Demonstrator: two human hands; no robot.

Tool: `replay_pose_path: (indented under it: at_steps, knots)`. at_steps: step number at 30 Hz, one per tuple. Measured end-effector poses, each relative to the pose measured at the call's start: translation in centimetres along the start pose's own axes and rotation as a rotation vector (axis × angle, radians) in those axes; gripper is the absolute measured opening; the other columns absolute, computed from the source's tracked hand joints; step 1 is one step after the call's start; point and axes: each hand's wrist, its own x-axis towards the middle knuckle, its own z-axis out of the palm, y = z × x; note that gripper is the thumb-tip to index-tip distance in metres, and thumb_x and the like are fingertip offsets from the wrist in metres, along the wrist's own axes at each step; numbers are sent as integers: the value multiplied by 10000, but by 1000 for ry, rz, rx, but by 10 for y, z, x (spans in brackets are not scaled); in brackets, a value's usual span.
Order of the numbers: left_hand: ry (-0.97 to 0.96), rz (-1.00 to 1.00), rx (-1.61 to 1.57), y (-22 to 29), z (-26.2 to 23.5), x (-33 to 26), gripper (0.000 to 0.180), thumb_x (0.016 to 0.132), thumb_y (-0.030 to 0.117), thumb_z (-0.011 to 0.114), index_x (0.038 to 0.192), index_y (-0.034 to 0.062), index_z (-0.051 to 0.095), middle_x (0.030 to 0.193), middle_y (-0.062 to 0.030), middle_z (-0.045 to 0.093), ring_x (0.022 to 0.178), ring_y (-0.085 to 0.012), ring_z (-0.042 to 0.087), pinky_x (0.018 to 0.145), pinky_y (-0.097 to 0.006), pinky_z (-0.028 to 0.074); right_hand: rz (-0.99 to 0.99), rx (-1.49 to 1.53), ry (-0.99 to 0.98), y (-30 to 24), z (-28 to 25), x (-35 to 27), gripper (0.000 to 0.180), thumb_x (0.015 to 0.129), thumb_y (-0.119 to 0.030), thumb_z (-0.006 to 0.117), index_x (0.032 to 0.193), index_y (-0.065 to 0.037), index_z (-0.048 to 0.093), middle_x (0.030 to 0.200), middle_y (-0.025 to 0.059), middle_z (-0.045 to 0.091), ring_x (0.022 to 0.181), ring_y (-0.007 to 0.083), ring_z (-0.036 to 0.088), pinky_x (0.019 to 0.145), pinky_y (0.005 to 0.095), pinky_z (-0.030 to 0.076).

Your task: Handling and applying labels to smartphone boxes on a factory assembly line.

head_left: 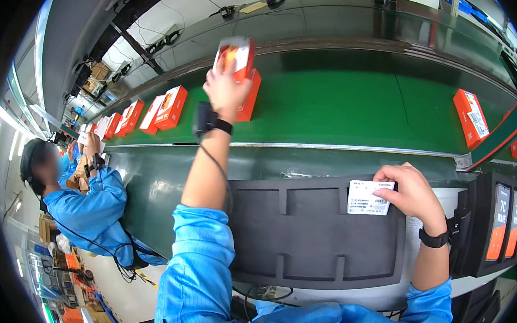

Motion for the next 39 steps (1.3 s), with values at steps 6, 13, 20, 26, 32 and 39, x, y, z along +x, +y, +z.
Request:
replay_pose_path:
  at_steps: [6,13,20,26,32,39]
  knots:
    - [-173,-48,-351,-56,43,-7,659,660,318,686,1309,246,594,1428,-87,485,1251,-350,492,984,-522,431,-18,62,18,11,2,-2,150,779,-183,691,861,-66,643,757,116,667,743,296,630,776,363,419]
    - [-418,-76,-316,-30,40,1,643,692,365,650,1328,300,573,1485,-37,421,1292,-347,431,1012,-526,402,16,39,27,7,2,-1,144,789,-189,688,853,-67,646,755,115,662,742,302,621,779,365,431]
    - [-491,-20,54,11,49,-21,737,718,397,628,1427,354,431,1501,-32,398,1293,-366,437,1014,-522,404,-9,48,29,9,0,-1,145,799,-188,678,851,-57,640,792,115,664,771,304,615,775,368,420]
    - [-401,-64,-367,-6,53,-20,814,726,270,677,1477,244,366,1410,-60,509,1219,-340,519,1017,-505,409,-43,109,107,5,-2,4,126,818,-138,666,890,-38,640,799,108,653,722,243,618,708,329,453]
    - [-487,-818,-1595,-29,47,-26,586,950,161,424,1487,8,248,1375,-181,509,1204,-283,534,1051,-416,398,68,499,262,1,-12,48,146,916,-97,602,998,19,639,822,16,620,742,60,550,668,230,468]
    - [-711,-529,-1220,-6,52,-34,377,956,185,436,1218,-37,592,980,-139,690,631,-153,637,569,-270,540,110,417,95,-9,11,189,269,898,-85,593,1161,-25,593,750,-18,568,544,32,453,459,193,360]
